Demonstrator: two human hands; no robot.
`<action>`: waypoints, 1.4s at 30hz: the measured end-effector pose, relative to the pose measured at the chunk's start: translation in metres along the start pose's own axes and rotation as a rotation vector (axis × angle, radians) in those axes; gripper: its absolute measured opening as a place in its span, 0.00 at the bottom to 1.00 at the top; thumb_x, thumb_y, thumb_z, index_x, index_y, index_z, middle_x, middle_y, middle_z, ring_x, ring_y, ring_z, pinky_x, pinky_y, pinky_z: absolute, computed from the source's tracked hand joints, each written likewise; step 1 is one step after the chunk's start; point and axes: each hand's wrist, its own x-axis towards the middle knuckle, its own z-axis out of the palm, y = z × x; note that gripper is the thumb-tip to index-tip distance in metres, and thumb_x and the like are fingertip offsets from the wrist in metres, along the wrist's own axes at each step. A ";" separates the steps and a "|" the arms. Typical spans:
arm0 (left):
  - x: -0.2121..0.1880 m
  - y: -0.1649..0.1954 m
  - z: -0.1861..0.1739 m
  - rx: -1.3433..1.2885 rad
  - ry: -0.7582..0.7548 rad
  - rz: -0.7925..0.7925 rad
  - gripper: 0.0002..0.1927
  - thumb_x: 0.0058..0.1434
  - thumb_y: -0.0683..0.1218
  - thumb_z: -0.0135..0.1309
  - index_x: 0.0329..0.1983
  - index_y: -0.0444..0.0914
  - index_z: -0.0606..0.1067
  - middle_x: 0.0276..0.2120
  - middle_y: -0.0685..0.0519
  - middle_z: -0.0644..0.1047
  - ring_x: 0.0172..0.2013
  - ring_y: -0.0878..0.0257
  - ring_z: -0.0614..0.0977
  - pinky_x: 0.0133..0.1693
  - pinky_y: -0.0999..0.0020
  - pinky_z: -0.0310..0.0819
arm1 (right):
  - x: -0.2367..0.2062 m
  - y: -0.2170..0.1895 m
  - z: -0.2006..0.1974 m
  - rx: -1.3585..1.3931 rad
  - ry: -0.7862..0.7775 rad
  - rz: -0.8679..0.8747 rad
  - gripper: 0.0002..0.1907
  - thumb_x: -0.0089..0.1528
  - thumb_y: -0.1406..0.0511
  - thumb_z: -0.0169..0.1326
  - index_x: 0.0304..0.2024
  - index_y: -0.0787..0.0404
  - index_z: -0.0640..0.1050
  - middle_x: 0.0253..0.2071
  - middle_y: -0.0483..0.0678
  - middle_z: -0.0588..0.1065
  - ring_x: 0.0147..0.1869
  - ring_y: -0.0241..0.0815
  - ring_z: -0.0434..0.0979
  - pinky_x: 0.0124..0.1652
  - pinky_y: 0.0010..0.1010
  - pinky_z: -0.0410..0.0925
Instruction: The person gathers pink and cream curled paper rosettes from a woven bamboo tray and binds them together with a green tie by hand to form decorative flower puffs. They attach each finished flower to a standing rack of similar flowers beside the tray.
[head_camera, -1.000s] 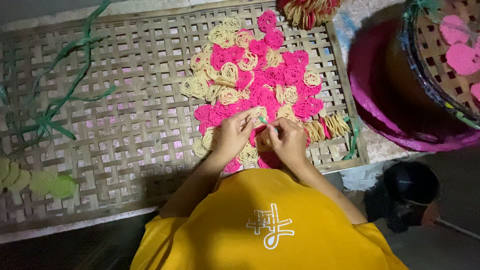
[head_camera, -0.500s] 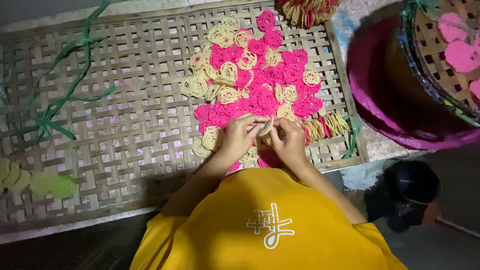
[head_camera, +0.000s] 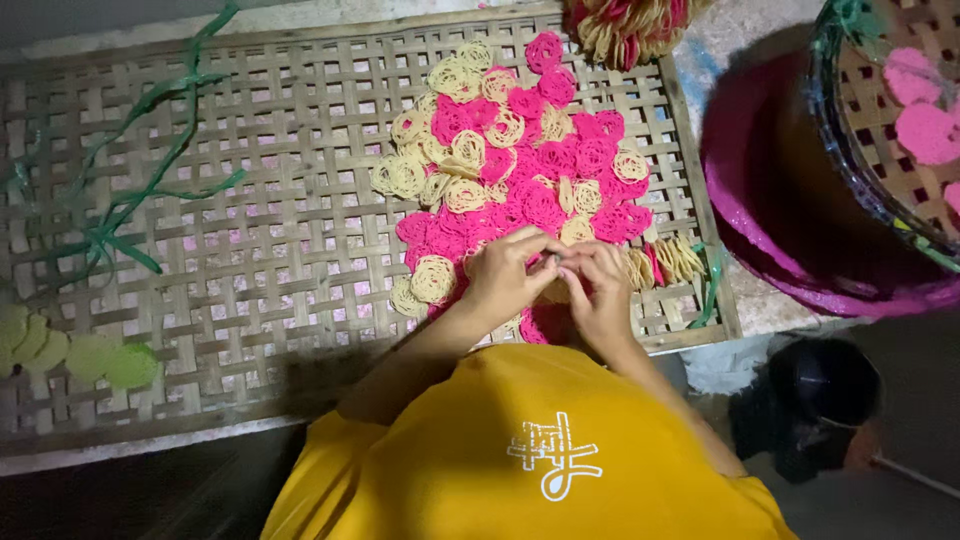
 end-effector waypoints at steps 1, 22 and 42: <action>0.005 -0.007 0.000 -0.015 0.018 0.026 0.06 0.63 0.43 0.59 0.42 0.43 0.82 0.40 0.52 0.82 0.36 0.59 0.85 0.37 0.63 0.80 | -0.002 0.003 0.002 0.056 0.008 0.018 0.06 0.62 0.73 0.58 0.42 0.63 0.78 0.46 0.53 0.77 0.54 0.52 0.76 0.55 0.42 0.68; 0.008 -0.085 -0.016 -0.465 -0.101 -0.570 0.18 0.70 0.49 0.51 0.60 0.38 0.77 0.40 0.49 0.84 0.31 0.67 0.81 0.33 0.72 0.76 | 0.000 0.002 0.020 0.038 0.000 0.170 0.04 0.62 0.68 0.60 0.34 0.62 0.80 0.29 0.51 0.76 0.36 0.48 0.74 0.43 0.38 0.62; -0.017 -0.024 -0.007 -0.436 -0.039 -0.023 0.14 0.75 0.42 0.49 0.61 0.40 0.78 0.51 0.52 0.83 0.46 0.69 0.84 0.46 0.71 0.79 | 0.002 0.009 0.027 -0.076 -0.033 0.152 0.06 0.60 0.66 0.62 0.32 0.61 0.78 0.25 0.49 0.75 0.31 0.46 0.74 0.42 0.39 0.61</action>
